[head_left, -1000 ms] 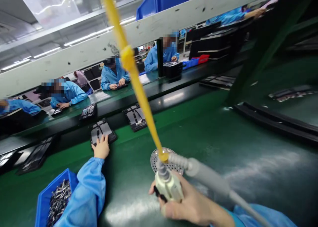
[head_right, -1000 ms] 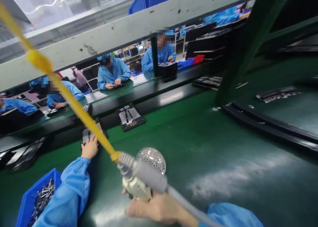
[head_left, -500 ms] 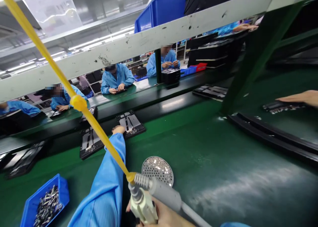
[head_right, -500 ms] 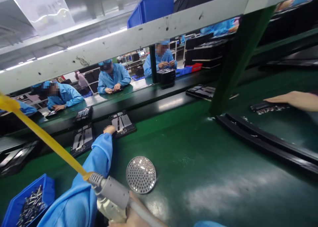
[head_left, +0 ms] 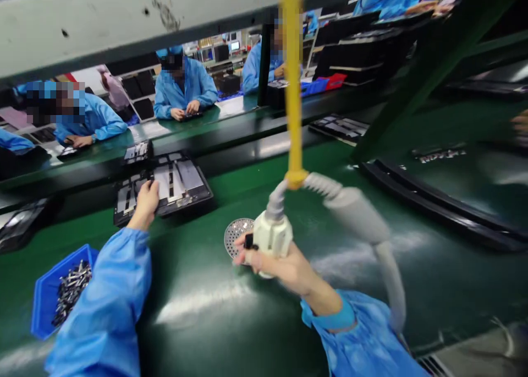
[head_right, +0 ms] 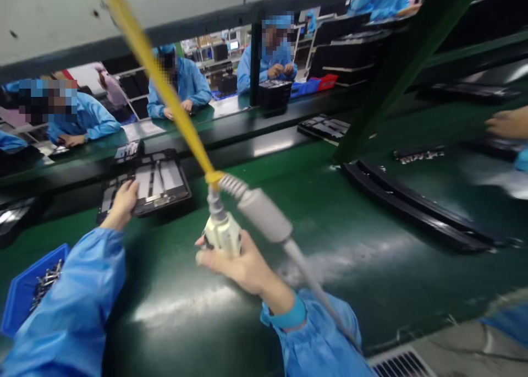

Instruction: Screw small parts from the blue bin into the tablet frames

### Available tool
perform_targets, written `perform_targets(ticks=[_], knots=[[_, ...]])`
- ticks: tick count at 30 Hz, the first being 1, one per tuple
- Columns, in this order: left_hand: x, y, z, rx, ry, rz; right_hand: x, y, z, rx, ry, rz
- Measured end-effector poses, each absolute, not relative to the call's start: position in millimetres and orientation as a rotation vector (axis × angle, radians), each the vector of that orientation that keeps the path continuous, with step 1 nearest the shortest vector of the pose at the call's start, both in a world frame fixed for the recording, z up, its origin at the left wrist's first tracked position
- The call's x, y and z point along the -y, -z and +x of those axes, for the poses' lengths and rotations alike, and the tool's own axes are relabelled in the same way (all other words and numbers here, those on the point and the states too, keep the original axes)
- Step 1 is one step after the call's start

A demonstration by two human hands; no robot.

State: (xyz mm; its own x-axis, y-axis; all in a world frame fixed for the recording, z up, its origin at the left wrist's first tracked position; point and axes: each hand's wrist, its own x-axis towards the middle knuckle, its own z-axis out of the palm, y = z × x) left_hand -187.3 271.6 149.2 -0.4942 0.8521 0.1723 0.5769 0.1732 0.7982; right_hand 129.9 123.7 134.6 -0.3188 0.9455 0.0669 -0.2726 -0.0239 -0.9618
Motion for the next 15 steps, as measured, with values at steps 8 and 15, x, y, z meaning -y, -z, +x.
perform_targets(ticks=[8,15], knots=[[-83,-93,-203,-2.065,-1.114,1.049,-152,-135,103,0.999,-1.157,-0.956],[-31,-88,-185,-2.022,-0.430,1.443,-146,-131,76,1.037,-1.141,-0.916]])
